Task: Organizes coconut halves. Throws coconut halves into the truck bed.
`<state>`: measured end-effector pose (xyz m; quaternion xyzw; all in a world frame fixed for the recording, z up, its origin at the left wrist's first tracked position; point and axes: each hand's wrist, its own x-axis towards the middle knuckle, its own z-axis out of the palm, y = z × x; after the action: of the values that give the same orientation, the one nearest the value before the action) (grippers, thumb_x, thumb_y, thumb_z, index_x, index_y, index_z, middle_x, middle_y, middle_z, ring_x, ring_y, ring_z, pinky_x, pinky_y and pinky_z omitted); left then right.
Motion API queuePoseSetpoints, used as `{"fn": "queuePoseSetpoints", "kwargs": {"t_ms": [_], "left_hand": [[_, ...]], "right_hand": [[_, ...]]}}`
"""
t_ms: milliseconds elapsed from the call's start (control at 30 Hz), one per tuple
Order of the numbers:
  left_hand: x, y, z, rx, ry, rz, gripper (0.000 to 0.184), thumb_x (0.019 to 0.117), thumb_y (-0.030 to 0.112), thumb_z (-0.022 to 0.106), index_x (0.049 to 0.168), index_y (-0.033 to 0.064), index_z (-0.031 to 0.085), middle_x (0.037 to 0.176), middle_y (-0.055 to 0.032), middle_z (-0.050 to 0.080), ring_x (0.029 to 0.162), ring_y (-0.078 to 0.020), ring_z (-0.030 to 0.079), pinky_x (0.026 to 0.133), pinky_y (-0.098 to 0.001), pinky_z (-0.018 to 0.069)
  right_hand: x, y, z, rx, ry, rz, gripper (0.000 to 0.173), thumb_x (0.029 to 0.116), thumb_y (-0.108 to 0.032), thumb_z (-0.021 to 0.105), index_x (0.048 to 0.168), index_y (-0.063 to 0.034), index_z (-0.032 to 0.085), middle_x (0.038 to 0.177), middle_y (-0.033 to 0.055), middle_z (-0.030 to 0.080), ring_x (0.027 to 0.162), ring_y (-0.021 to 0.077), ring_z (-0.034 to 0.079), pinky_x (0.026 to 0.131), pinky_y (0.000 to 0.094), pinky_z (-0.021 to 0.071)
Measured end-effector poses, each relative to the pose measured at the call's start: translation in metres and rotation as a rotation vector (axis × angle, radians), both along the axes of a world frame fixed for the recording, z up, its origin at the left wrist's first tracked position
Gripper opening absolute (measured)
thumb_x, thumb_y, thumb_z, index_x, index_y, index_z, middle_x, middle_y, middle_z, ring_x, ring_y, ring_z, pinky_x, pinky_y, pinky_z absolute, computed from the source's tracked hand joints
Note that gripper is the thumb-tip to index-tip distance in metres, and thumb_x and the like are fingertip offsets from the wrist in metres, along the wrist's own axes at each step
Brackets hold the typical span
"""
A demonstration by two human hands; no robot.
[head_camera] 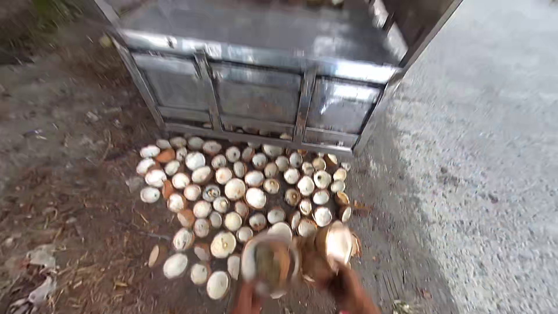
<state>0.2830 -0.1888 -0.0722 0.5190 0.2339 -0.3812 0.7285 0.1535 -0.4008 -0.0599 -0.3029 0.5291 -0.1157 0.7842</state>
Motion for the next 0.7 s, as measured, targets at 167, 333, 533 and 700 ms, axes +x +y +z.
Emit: {"fn": "queuePoseSetpoints", "kwargs": {"t_ms": [167,333,533,700], "left_hand": [[0.205,-0.15,0.242,-0.747,-0.541,-0.108,0.07,0.1076,0.057,0.021,0.16,0.0111,0.022,0.157,-0.0211,0.042,0.133,-0.0386,0.055,0.104,-0.0571,0.0502],[0.221,-0.172,0.272,-0.571,-0.695,-0.365,0.049,0.111,0.035,0.04,0.155,0.0131,0.037,0.135,-0.0134,0.065,0.113,-0.0274,0.069,0.091,-0.0442,0.0591],[0.118,-0.074,-0.044,0.211,-0.304,-0.566,0.053,0.1036,0.032,0.06,0.15,0.01,0.048,0.137,-0.0178,0.062,0.116,-0.0328,0.066,0.092,-0.051,0.057],[0.023,-0.069,-0.256,0.859,-0.313,-1.007,0.072,0.0942,0.025,0.072,0.15,-0.0074,0.041,0.15,-0.0321,0.046,0.139,-0.0437,0.048,0.116,-0.056,0.0393]], "right_hand": [[0.185,-0.116,0.237,-0.967,-0.675,0.098,0.073,0.1017,-0.063,0.045,0.158,-0.0218,0.021,0.137,-0.0009,0.061,0.12,0.0185,0.063,0.097,0.0451,0.0554],[0.218,-0.099,0.282,-1.169,-0.608,0.295,0.046,0.1097,-0.037,0.04,0.148,-0.0109,0.038,0.12,0.0039,0.068,0.107,0.0217,0.069,0.088,0.0428,0.0604],[0.076,-0.128,-0.001,-0.818,-0.012,0.631,0.049,0.1028,-0.022,0.057,0.146,-0.0038,0.046,0.123,0.0156,0.068,0.104,0.0244,0.07,0.086,0.0436,0.0608],[-0.061,-0.177,-0.238,-0.097,0.857,0.29,0.054,0.1061,-0.038,0.055,0.146,-0.0029,0.044,0.124,0.0225,0.057,0.103,0.0321,0.059,0.086,0.0521,0.0508]]}}
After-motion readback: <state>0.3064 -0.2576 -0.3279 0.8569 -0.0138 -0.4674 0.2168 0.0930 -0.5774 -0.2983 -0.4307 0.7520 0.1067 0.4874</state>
